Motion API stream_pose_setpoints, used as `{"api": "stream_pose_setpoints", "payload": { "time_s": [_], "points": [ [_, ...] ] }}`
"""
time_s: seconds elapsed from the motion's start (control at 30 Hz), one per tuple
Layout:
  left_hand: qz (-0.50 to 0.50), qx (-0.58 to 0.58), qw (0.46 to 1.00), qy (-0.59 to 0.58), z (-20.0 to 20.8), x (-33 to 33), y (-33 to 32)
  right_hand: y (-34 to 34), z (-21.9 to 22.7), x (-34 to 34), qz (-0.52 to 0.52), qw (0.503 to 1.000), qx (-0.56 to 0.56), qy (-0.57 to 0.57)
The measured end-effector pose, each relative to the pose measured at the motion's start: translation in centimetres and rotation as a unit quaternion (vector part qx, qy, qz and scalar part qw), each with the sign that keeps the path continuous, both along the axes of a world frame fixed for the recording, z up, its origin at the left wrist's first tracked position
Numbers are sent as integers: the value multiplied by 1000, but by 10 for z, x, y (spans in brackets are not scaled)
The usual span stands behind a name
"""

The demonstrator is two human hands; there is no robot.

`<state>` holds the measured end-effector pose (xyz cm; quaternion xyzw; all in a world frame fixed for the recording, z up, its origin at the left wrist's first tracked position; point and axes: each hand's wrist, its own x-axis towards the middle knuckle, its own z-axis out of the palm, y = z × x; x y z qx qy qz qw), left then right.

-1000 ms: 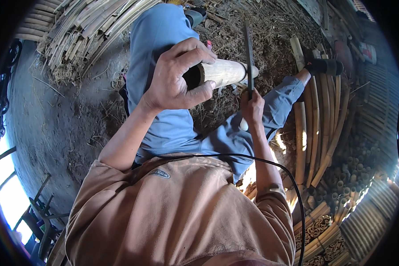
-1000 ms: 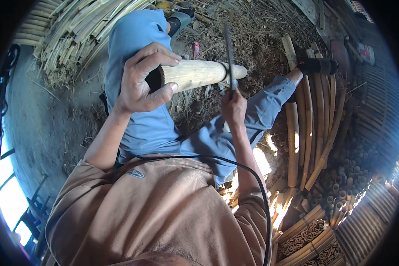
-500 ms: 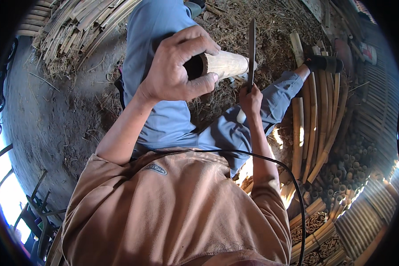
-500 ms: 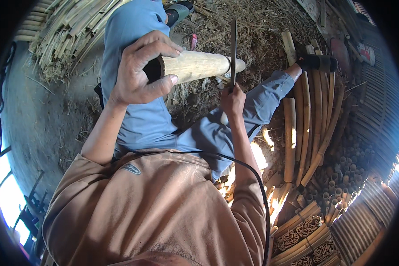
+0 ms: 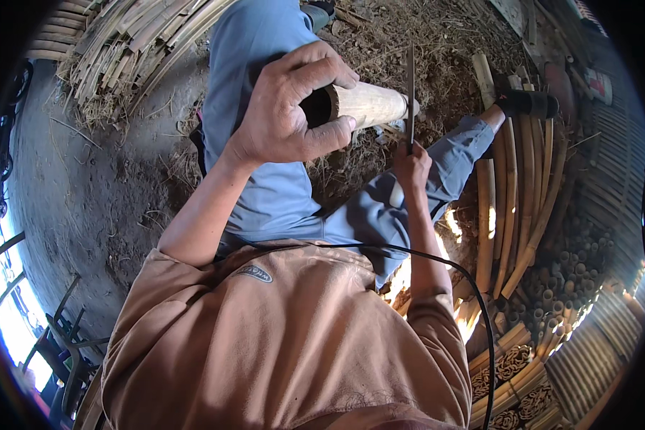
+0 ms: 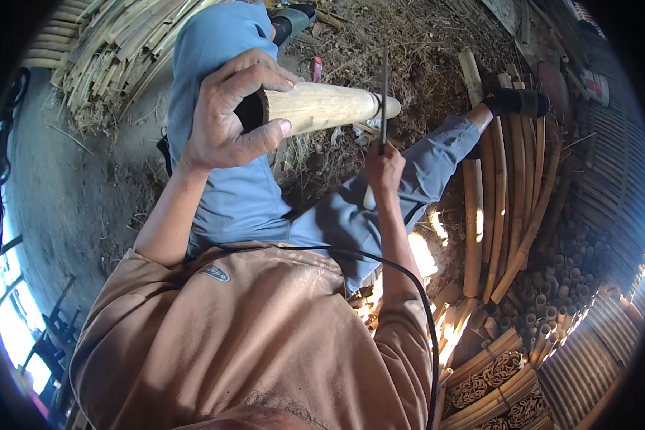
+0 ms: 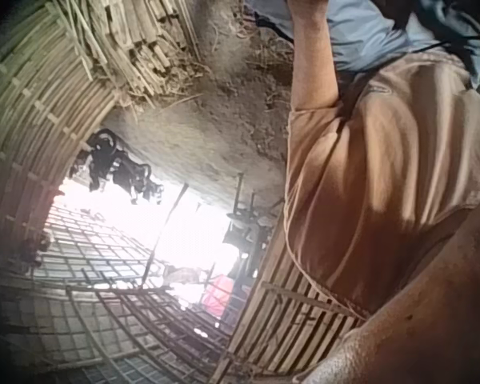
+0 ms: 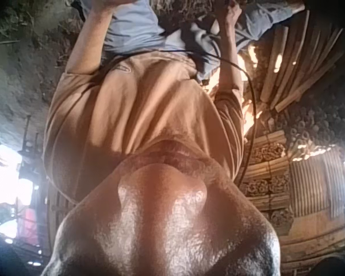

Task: The person is using a knife to carve and shape a piece of bamboo.

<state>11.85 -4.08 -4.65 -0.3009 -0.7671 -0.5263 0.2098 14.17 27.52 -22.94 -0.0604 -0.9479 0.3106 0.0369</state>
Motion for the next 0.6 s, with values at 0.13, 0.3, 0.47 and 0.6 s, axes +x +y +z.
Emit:
{"api": "stream_pose_setpoints", "payload": {
  "time_s": [0.13,0.3,0.47,0.6],
  "points": [
    [6,-4,1000,-5,-3,6,-6,6,16,2,19,997,-18,-69],
    [29,-24,999,7,-1,8,-15,-11,43,50,50,949,-250,-185],
    [9,-6,1000,0,-2,3,-4,8,-7,54,5,993,-107,-56],
    [18,-5,1000,2,-4,6,-3,-16,38,54,56,965,-237,-95]
  ]
}}
